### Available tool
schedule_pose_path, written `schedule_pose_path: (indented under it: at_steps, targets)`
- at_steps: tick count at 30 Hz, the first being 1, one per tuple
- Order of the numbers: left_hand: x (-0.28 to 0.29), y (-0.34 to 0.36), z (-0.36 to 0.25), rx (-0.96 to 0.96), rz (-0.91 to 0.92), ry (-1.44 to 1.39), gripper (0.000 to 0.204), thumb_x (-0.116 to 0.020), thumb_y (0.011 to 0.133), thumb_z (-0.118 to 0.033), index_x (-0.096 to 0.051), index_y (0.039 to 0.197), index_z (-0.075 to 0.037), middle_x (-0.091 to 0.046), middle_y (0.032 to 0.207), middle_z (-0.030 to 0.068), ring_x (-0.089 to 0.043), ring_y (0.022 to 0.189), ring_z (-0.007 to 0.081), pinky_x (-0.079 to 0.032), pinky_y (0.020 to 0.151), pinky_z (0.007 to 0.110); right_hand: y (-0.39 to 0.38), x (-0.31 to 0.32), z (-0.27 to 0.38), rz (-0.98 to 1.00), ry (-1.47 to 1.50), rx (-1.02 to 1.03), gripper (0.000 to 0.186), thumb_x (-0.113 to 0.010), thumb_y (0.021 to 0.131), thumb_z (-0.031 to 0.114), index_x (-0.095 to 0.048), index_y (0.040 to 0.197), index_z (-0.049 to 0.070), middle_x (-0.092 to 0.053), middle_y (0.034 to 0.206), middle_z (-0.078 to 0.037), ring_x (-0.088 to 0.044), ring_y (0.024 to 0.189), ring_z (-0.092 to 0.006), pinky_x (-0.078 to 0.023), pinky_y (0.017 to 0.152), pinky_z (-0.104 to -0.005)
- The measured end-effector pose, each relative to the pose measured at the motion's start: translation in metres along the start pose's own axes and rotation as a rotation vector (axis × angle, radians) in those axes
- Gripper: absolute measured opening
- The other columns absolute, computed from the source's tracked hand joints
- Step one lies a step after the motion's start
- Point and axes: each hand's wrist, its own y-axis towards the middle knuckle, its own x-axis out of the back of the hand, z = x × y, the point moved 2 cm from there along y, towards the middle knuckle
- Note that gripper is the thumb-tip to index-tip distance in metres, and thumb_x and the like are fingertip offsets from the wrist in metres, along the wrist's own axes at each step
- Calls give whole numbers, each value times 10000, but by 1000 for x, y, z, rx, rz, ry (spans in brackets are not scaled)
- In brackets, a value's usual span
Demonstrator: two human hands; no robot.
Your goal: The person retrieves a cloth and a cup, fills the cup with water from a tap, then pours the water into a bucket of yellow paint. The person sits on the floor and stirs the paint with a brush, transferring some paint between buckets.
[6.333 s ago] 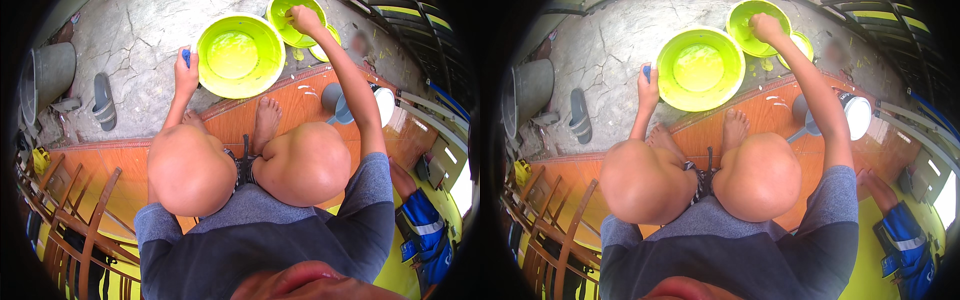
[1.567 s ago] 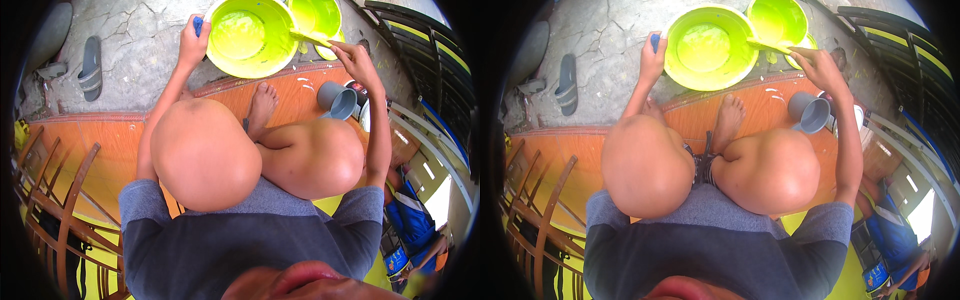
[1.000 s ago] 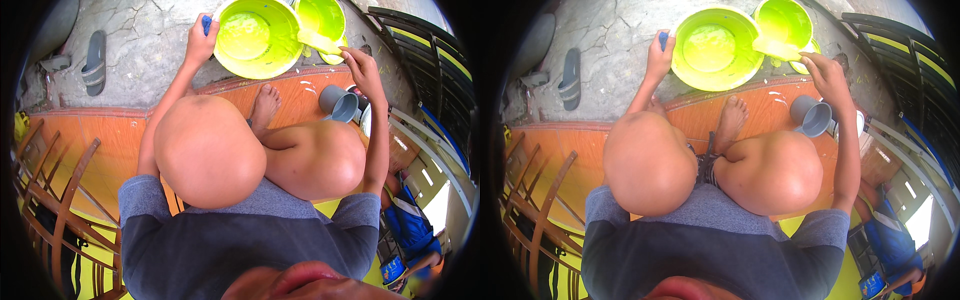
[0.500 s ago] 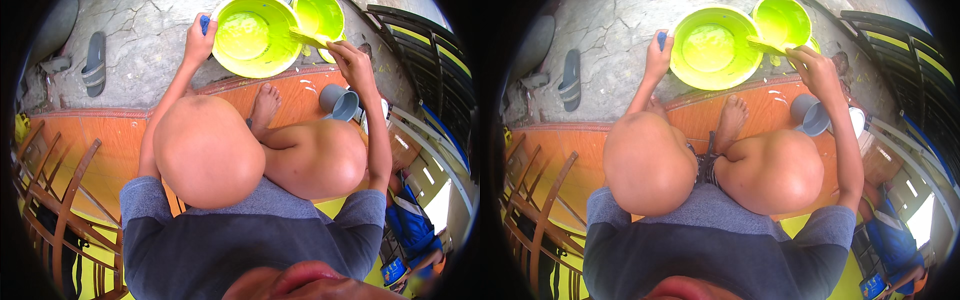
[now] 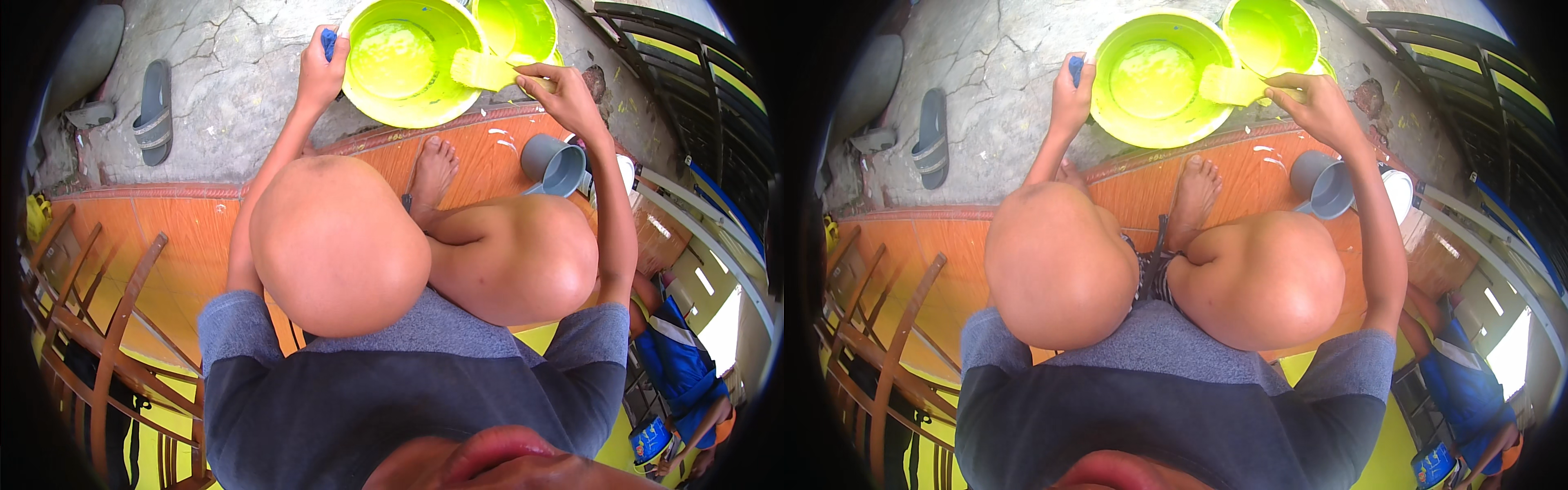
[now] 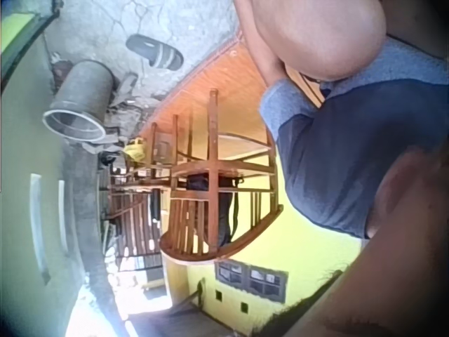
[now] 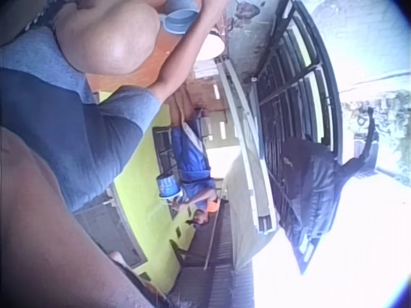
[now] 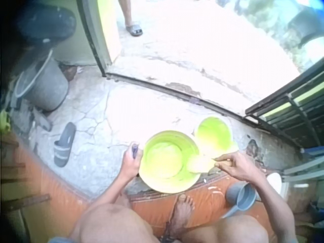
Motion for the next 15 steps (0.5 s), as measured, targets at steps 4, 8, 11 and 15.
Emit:
schedule_pose_path:
  at_steps: [4, 8, 11, 15]
  targets:
    - [2, -2, -5, -15, -13, 56, 268, -561, 1024, -282, -587, 1053, -17, -598, 832, 12, -523, 780, 91, -459, 723, 275, 7, -2, 1, -21, -138, 37, 297, -668, 916, 256, -744, 1076, 18, -726, 897, -206, -684, 745, -330, -532, 737, -400]
    - [2, -3, -5, 4, 3, 29, 277, -561, 1024, -282, -588, 1065, -9, -604, 836, 24, -534, 786, 99, -461, 726, 276, -5, 12, -3, 41, -161, -111, 292, -670, 910, 245, -741, 1074, 15, -722, 907, -211, -689, 772, -349, -531, 742, -415]
    - [1, 0, -5, -77, -58, 58, 307, -577, 1001, -325, -583, 1016, -18, -621, 723, 81, -567, 672, 159, -481, 651, 344, -9, 18, -6, 6, -180, -37, 280, -668, 911, 225, -737, 1079, 11, -719, 897, -216, -685, 760, -359, -531, 737, -417]
    - [1, -1, 0, -55, -63, 25, 297, -577, 1003, -312, -584, 1017, -16, -624, 731, 69, -563, 683, 147, -481, 659, 336, -25, 31, -18, -30, -171, -82, 273, -657, 927, 206, -732, 1078, -8, -717, 853, -217, -685, 704, -307, -530, 712, -399]
